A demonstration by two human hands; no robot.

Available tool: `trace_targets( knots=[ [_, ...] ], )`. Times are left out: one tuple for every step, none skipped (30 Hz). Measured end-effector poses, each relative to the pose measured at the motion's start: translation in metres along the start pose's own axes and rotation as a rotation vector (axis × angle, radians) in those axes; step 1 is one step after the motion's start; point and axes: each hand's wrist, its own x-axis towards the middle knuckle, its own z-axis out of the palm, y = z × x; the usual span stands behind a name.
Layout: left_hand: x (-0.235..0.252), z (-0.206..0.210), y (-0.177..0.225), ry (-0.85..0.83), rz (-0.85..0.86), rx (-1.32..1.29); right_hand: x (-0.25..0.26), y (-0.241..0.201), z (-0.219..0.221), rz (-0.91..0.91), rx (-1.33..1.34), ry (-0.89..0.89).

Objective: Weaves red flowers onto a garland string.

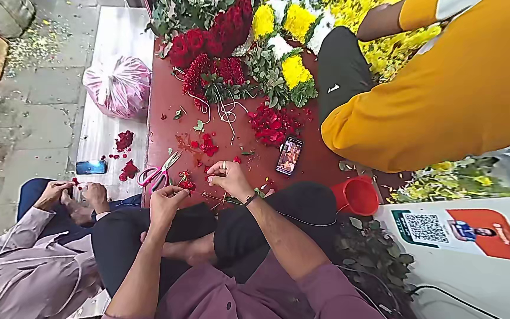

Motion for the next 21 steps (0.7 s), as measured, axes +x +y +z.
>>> trace_targets(
  knots=[
    [0.0, 0.0, 0.001, -0.001, 0.004, -0.003, 0.0, 0.0, 0.0, 0.002, 0.001, -0.003],
    [0.0, 0.0, 0.001, -0.002, 0.007, -0.003, 0.0, 0.0, 0.0, 0.006, 0.002, -0.005],
    [-0.001, 0.0, 0.002, -0.002, 0.009, -0.001, 0.0, 0.0, 0.0, 0.009, 0.0, -0.006],
    [-0.001, 0.0, 0.002, -0.001, 0.013, -0.002, 0.0, 0.0, 0.0, 0.01, -0.003, -0.005],
    [-0.002, 0.0, 0.002, 0.001, 0.017, -0.008, 0.0, 0.0, 0.0, 0.011, -0.004, -0.008],
    [-0.001, -0.001, 0.003, -0.002, 0.019, -0.015, -0.001, -0.001, 0.0, 0.011, -0.004, -0.011],
    [-0.001, -0.001, 0.003, -0.003, 0.019, -0.018, -0.001, -0.001, 0.0, 0.011, -0.003, -0.014],
    [-0.001, -0.001, 0.003, -0.003, 0.02, -0.02, -0.002, -0.001, 0.0, 0.009, -0.002, -0.017],
    [-0.001, -0.001, 0.003, -0.001, 0.023, -0.021, -0.002, -0.002, 0.0, 0.005, -0.006, -0.019],
    [-0.001, -0.001, 0.003, 0.007, 0.028, -0.024, -0.004, -0.004, 0.0, 0.003, -0.017, -0.02],
    [-0.001, -0.001, 0.003, 0.018, 0.032, -0.027, -0.006, -0.007, -0.001, 0.002, -0.036, -0.017],
    [-0.001, -0.001, 0.003, 0.032, 0.033, -0.036, -0.008, -0.009, -0.001, 0.0, -0.054, -0.008],
    [-0.002, -0.001, 0.004, 0.047, 0.033, -0.05, -0.011, -0.011, -0.002, 0.005, -0.076, 0.003],
    [-0.003, -0.001, 0.007, 0.056, 0.025, -0.064, -0.013, -0.013, -0.003, 0.013, -0.095, 0.01],
    [-0.005, -0.001, 0.008, 0.061, 0.012, -0.077, -0.014, -0.014, -0.004, 0.023, -0.1, 0.011],
    [-0.005, -0.001, 0.009, 0.064, 0.001, -0.088, -0.015, -0.013, -0.004, 0.035, -0.084, 0.013],
    [-0.006, -0.001, 0.008, 0.061, -0.011, -0.099, -0.014, -0.013, -0.004, 0.052, -0.063, 0.01],
    [-0.006, -0.001, 0.008, 0.055, -0.018, -0.105, -0.012, -0.012, -0.004, 0.067, -0.033, -0.003],
    [-0.005, -0.001, 0.006, 0.052, -0.017, -0.117, -0.009, -0.01, -0.003, 0.078, 0.009, -0.011],
    [-0.004, -0.001, 0.006, 0.05, -0.01, -0.138, -0.007, -0.01, 0.0, 0.089, 0.049, -0.02],
    [-0.004, 0.001, 0.005, 0.051, -0.004, -0.158, -0.007, -0.009, 0.003, 0.102, 0.072, -0.033]
  ],
)
